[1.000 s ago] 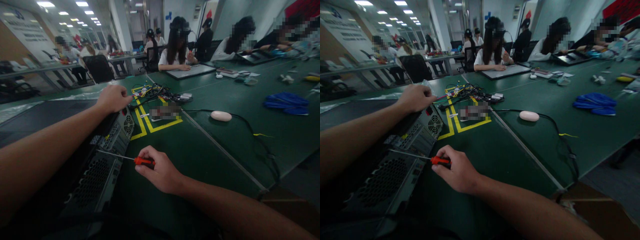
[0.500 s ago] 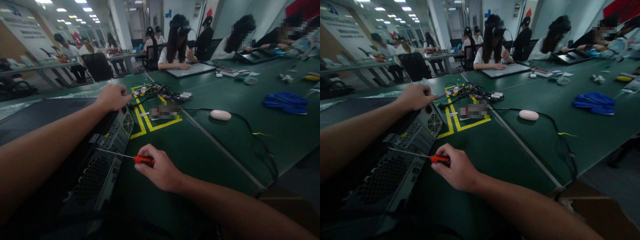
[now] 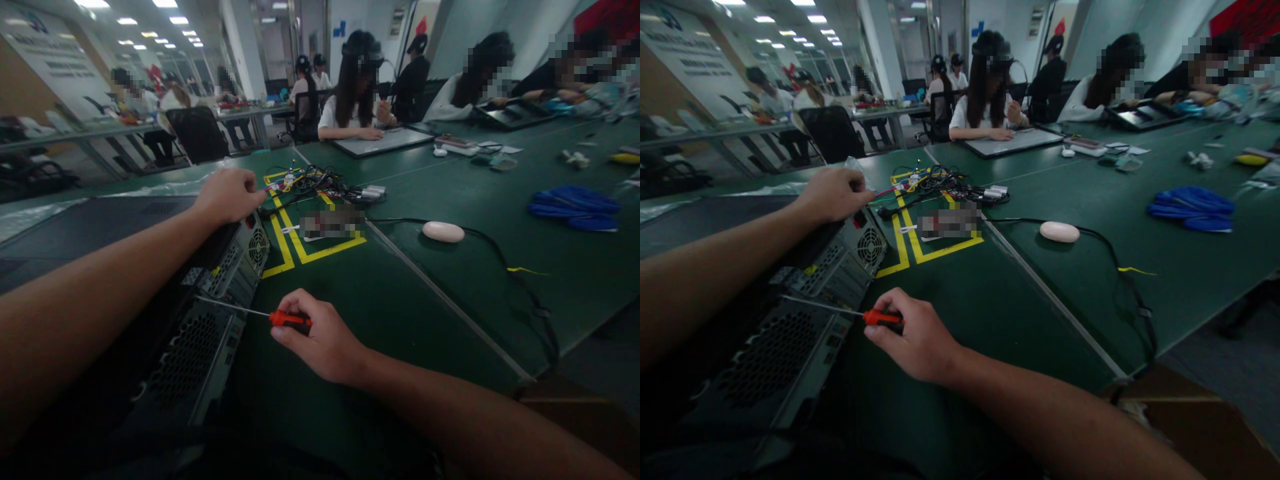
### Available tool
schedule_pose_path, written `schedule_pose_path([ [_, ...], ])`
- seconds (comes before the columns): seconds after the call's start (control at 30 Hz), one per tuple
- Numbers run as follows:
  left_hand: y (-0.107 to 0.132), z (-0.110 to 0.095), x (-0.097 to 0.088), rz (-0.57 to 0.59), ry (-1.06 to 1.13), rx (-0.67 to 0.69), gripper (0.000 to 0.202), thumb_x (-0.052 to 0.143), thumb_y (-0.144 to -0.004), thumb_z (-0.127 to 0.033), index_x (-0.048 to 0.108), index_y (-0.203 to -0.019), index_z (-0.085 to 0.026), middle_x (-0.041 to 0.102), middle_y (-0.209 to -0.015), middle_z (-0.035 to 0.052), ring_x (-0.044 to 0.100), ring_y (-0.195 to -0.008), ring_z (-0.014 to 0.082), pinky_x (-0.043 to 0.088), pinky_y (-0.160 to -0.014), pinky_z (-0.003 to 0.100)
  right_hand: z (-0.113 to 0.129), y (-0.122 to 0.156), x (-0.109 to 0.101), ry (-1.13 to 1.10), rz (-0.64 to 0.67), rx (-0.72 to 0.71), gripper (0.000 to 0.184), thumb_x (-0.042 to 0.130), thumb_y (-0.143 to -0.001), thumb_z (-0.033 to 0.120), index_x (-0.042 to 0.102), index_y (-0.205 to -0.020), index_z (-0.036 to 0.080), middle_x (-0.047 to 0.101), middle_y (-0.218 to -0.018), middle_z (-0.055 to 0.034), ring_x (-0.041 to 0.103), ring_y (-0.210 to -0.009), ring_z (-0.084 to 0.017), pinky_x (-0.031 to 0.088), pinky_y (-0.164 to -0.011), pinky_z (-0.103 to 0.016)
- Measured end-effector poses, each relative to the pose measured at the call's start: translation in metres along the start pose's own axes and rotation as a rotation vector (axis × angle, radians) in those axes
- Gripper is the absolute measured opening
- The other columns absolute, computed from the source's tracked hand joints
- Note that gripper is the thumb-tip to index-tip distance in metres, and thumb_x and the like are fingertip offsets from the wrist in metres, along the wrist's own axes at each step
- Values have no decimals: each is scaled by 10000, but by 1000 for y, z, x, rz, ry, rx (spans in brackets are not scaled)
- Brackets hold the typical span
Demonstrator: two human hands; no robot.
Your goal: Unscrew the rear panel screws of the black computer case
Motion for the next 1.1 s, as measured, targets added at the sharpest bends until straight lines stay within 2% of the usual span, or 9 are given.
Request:
schedule_pose_path([
  [0.27,3,-4,-1,5,-40,16,335,621,-1017,-454,826,-1015,-188,805,-1023,161,703,-976,339,519,-887,471,-1,0,0,3,-5,-15,225,832,-1068,401,678,-1136,252,726,-978,10,658,-859,-195,510,-823,-352],
  [0.4,1,-1,-1,15,-34,-3,310,651,-975,-491,832,-982,-239,815,-995,146,741,-1016,380,551,-918,485,-1,0,1,-21,2,-19,217,831,-1084,415,701,-1129,248,733,-982,3,672,-874,-198,517,-820,-342],
  [0.53,0,1,-2,2,9,-5,238,701,-926,-486,802,-928,-271,791,-922,124,730,-1008,372,541,-895,475,0,1,-1,-31,-6,-28,200,820,-1102,418,739,-1101,236,728,-985,-7,673,-872,-199,529,-821,-339],
  [0.67,0,-1,-3,-14,15,24,261,675,-936,-469,771,-875,-234,784,-923,144,709,-962,337,502,-856,471,4,0,-1,66,4,-78,250,749,-1175,444,795,-1082,216,745,-999,-30,689,-899,-208,543,-867,-355],
  [0.77,0,0,-3,-4,41,11,244,695,-908,-483,776,-872,-256,795,-921,137,731,-1003,356,518,-876,455,5,0,1,132,15,-94,328,678,-1233,448,805,-1043,211,754,-962,-37,695,-902,-211,554,-890,-362],
  [0.83,0,0,-2,9,51,-2,221,714,-878,-478,790,-881,-271,796,-910,132,742,-1027,375,532,-895,453,6,0,3,126,25,-89,317,653,-1245,428,800,-1068,209,767,-973,-39,692,-896,-206,557,-882,-358],
  [0.93,1,-1,-3,-5,41,2,240,698,-875,-472,810,-901,-261,801,-927,152,739,-1013,392,535,-897,480,6,1,4,61,36,-54,196,738,-1175,413,765,-1191,220,765,-1005,-21,693,-887,-199,547,-842,-345],
  [1.03,1,-2,-4,-19,35,10,257,692,-878,-475,825,-915,-258,800,-923,153,730,-998,392,539,-898,494,2,2,3,14,38,6,318,879,-1034,399,682,-1236,251,709,-964,25,657,-830,-188,520,-784,-333],
  [1.1,2,-2,-4,-18,41,13,246,700,-884,-470,827,-911,-260,795,-915,146,732,-999,383,546,-910,492,1,2,3,13,33,24,347,894,-1002,387,637,-1200,265,687,-952,35,636,-813,-184,513,-775,-335],
])
Point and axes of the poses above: each hand's wrist, its own y-axis away from the middle knuckle, its own x-axis out of the palm, z = x × y, the point moved 9 cm from there along -y, towards the middle knuckle
